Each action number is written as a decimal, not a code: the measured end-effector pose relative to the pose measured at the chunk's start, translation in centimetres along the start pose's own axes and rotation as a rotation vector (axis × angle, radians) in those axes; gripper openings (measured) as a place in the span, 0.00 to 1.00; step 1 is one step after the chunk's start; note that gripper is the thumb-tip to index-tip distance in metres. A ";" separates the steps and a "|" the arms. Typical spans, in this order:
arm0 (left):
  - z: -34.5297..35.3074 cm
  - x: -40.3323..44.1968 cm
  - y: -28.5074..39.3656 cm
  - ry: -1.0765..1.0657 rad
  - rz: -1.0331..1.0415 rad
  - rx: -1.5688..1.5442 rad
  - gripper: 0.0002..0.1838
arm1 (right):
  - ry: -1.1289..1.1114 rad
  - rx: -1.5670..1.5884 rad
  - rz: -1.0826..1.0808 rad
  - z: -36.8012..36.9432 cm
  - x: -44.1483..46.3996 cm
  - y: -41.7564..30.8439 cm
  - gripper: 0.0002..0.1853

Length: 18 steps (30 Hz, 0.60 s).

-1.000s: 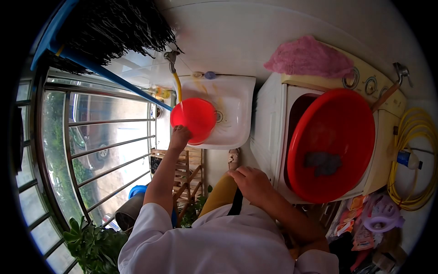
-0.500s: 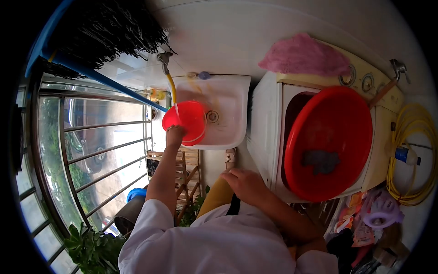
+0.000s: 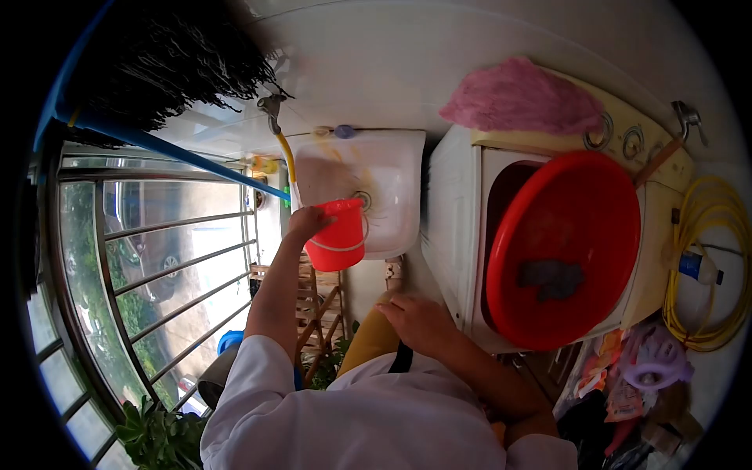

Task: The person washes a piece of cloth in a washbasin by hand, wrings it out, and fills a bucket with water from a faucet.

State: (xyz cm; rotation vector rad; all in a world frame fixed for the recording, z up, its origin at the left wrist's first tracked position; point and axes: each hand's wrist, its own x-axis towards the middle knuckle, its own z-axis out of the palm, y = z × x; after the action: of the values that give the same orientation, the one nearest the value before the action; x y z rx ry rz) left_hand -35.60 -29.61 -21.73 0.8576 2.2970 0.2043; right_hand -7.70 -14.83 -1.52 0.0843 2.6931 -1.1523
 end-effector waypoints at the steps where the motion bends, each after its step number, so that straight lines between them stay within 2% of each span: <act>1: 0.3 0.4 0.1 -0.028 -0.022 0.002 0.23 | 0.001 0.001 0.007 0.1 -0.1 0.1 0.13; 7: 0.6 0.5 1.2 -0.127 -0.017 0.064 0.24 | 0.014 0.009 0.020 0.2 -0.5 0.8 0.13; 18: -0.4 0.5 1.6 -0.175 0.015 0.056 0.24 | -0.018 0.019 0.020 0.5 -0.4 0.9 0.13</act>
State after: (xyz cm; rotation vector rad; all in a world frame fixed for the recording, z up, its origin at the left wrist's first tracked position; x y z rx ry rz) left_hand -35.26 -28.02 -21.13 0.8858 2.1425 0.0687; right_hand -7.09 -14.58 -2.40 0.1032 2.6601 -1.1671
